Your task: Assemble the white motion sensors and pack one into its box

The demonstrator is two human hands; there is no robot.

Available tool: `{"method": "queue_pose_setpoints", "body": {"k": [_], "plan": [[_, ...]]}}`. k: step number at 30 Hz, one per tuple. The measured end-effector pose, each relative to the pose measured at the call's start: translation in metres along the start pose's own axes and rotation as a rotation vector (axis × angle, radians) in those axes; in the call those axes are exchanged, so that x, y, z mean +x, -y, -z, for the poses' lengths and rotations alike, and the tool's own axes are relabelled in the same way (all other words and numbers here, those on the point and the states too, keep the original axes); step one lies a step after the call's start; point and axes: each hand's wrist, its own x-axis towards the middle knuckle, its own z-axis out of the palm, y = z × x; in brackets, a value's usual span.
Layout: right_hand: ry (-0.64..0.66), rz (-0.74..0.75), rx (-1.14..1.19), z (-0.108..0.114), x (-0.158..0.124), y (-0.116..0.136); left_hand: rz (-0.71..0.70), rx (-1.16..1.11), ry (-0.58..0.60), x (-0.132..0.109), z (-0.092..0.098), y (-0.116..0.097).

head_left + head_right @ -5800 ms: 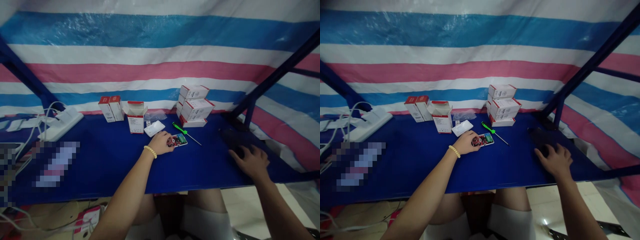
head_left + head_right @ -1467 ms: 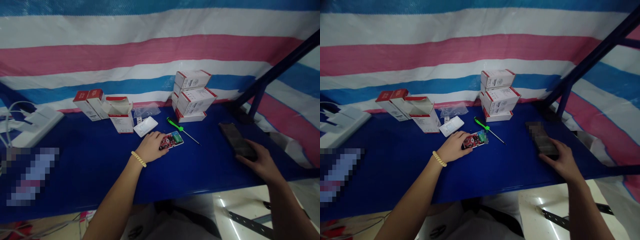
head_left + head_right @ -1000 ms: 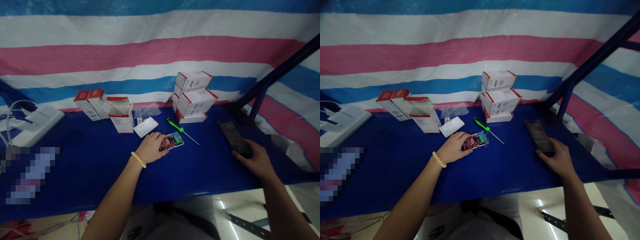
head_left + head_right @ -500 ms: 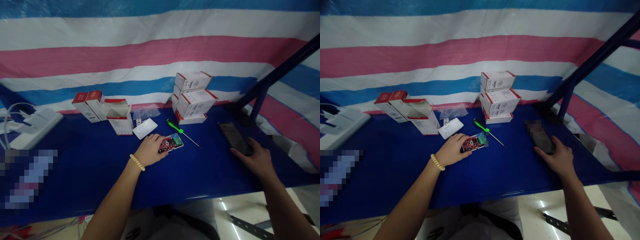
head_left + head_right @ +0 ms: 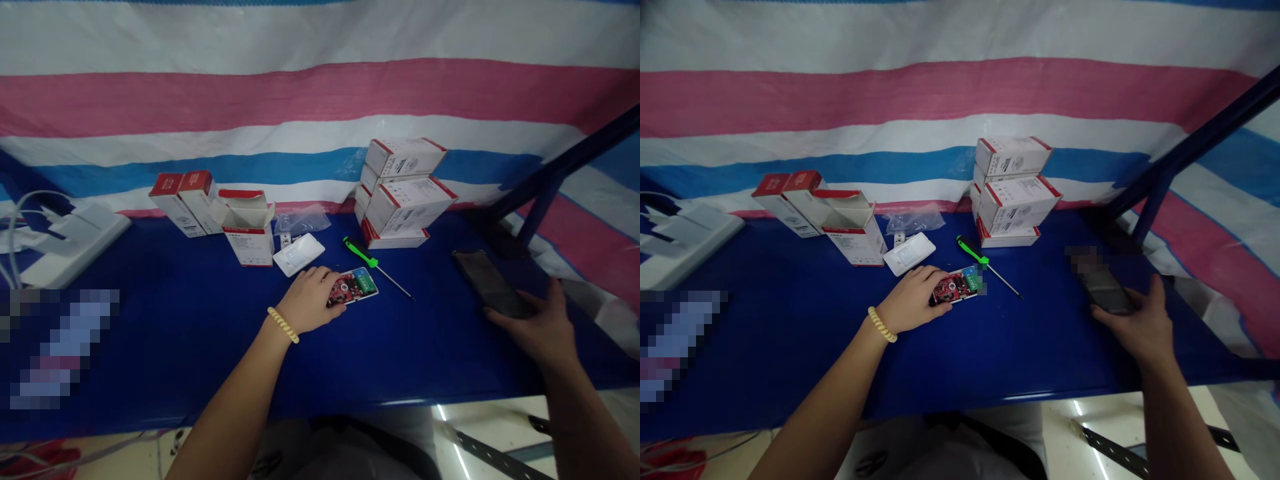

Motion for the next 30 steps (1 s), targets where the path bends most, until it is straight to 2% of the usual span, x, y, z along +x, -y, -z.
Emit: {"method": "queue_pose_setpoints", "body": {"k": [3,8,11,22,30], "plan": [[-0.007,0.023,-0.009,-0.001,0.003,-0.003,0.002,-0.013,-0.002,0.0,0.0,0.001],[-0.113,0.213,-0.148,0.001,0.003,-0.002,-0.01,-0.028,-0.008,0.0,-0.001,0.002],[-0.112,0.283,-0.215,0.001,0.003,0.001,-0.012,-0.029,-0.006,0.001,-0.001,0.002],[-0.191,0.412,-0.268,0.004,-0.009,0.012,-0.024,-0.023,-0.015,0.001,-0.001,0.002],[-0.257,0.452,-0.24,-0.001,-0.008,-0.003,-0.007,-0.021,-0.008,0.001,-0.001,0.002]]}}
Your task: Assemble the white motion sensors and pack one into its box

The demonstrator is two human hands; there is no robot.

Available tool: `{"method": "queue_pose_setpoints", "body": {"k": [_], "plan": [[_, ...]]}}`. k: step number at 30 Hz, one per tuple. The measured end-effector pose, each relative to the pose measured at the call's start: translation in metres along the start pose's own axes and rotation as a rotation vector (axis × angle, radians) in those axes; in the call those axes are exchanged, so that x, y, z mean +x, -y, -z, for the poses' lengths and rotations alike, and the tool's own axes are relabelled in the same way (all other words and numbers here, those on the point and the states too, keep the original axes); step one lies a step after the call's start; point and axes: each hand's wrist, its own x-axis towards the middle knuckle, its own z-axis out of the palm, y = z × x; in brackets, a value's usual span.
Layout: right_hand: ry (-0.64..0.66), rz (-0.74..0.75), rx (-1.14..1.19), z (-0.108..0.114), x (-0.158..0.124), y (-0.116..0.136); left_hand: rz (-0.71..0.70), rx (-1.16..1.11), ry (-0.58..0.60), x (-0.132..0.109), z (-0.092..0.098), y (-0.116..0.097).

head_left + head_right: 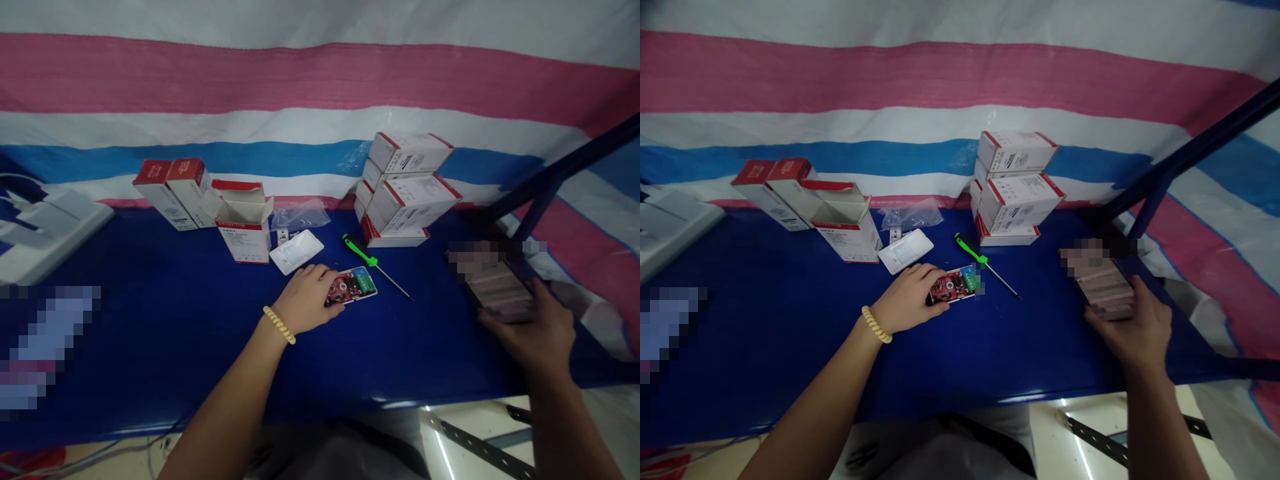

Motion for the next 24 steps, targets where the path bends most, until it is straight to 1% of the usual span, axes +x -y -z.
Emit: {"method": "queue_pose_setpoints", "body": {"k": [4,9,16,24], "plan": [[-0.06,0.011,0.047,-0.0033,-0.0046,-0.0031,0.01,0.0,0.014,0.0005,0.0004,0.0002],[-0.097,0.039,0.071,-0.0054,-0.006,-0.0039,0.016,-0.001,0.023,0.0002,0.001,-0.0003],[-0.089,0.039,0.063,-0.0039,-0.0062,-0.0038,0.025,0.009,0.033,0.0,0.0022,-0.0011],[-0.073,0.056,0.063,-0.0065,-0.0074,-0.0091,0.007,0.018,0.016,-0.0002,0.001,-0.0008]]}}
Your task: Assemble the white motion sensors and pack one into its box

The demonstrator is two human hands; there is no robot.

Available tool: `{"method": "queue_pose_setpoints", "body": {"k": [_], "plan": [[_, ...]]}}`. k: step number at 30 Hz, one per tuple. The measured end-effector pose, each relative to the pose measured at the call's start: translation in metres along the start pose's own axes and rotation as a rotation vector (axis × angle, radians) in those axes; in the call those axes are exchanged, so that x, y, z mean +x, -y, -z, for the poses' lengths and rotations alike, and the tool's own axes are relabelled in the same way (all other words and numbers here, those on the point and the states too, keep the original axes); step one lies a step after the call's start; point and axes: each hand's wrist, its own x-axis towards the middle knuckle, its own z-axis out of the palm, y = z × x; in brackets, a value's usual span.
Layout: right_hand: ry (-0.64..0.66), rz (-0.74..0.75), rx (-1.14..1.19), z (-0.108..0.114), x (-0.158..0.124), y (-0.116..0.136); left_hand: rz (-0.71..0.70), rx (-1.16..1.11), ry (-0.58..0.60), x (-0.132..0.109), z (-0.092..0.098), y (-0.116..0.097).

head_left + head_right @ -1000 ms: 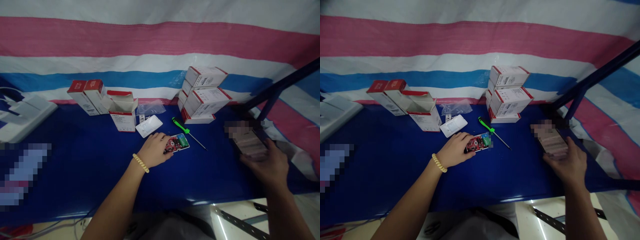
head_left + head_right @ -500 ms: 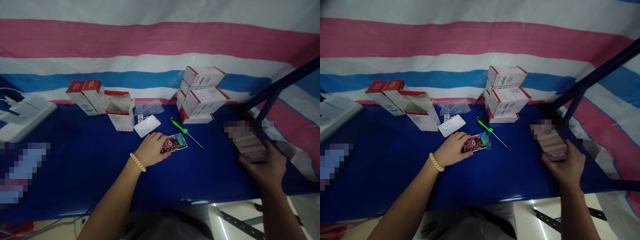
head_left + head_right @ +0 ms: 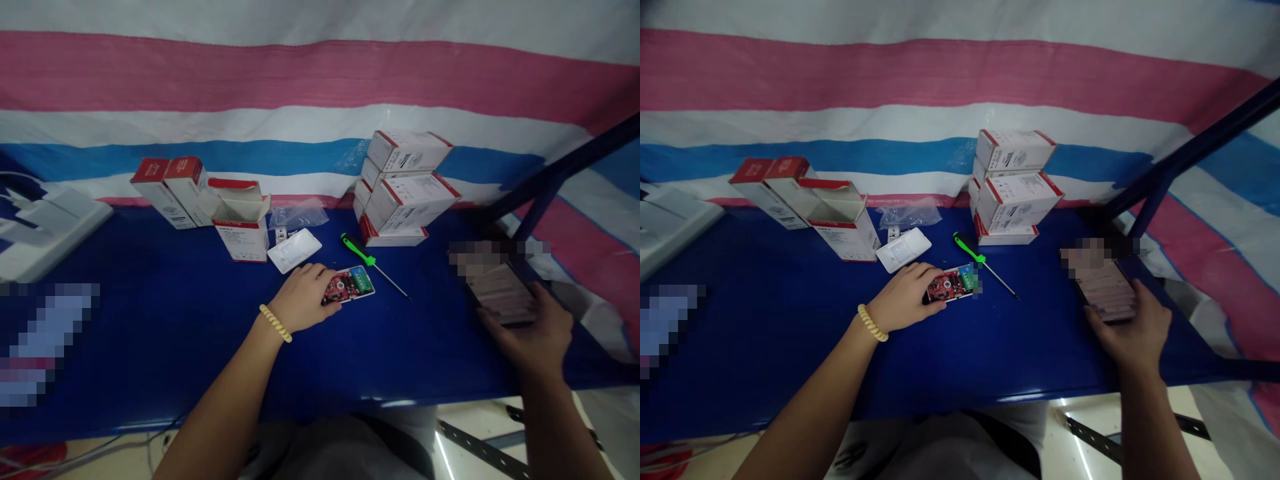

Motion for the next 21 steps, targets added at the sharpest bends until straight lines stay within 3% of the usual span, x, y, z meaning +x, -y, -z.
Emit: {"method": "queue_pose_setpoints", "body": {"k": [21], "plan": [[0.006,-0.057,0.023,0.003,-0.0004,0.0044,-0.019,0.01,-0.008,-0.0004,-0.0013,0.0016]]}}
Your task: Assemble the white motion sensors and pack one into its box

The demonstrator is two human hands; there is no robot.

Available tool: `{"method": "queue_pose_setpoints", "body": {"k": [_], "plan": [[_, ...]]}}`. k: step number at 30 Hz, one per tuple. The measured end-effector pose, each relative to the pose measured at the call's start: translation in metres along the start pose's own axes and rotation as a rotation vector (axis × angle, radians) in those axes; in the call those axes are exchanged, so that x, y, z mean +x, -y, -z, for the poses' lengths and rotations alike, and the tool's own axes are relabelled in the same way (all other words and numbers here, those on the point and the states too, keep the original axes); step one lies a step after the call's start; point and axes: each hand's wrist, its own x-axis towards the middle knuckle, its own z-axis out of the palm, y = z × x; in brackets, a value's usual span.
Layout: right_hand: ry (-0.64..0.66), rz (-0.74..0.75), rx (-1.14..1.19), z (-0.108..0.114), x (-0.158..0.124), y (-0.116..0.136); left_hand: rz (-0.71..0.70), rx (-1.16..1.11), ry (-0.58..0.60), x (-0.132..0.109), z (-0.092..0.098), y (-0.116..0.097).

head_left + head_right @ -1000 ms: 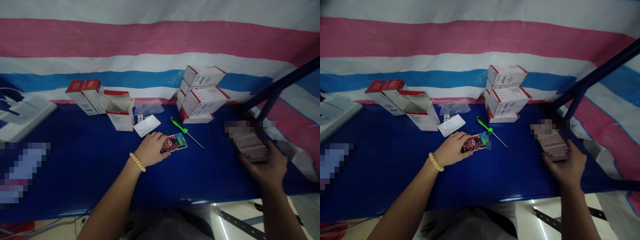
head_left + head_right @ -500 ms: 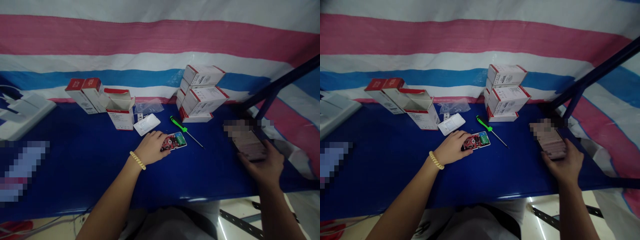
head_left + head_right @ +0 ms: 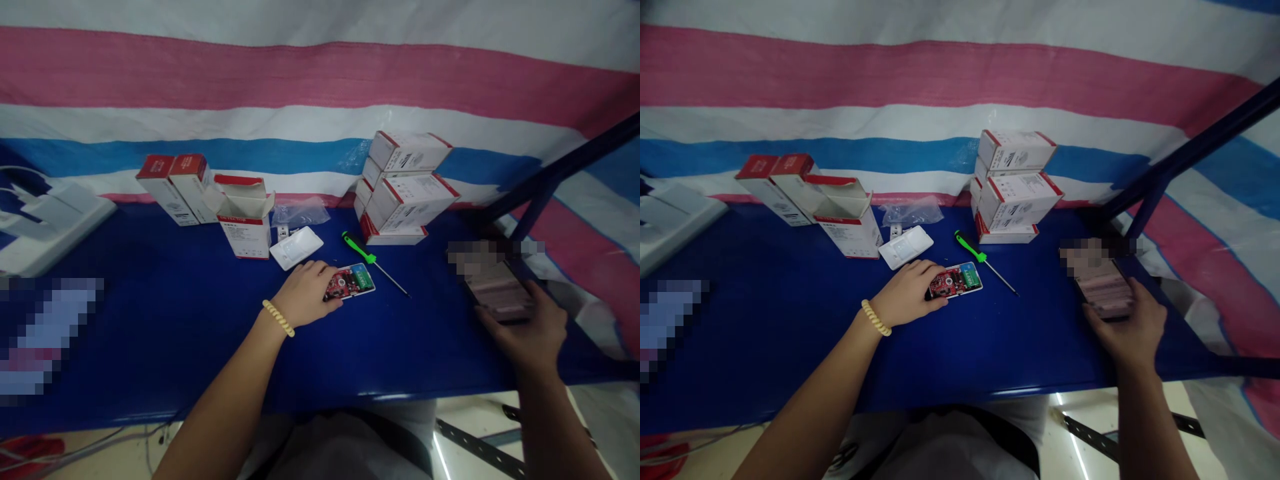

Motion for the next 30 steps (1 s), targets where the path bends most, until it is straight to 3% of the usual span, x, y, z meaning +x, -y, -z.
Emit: {"method": "queue_pose_setpoints", "body": {"k": [30], "plan": [[-0.028,0.02,0.004,-0.0012,-0.0009,-0.0016,-0.007,0.004,0.002,-0.0001,0.0003,0.0004]]}}
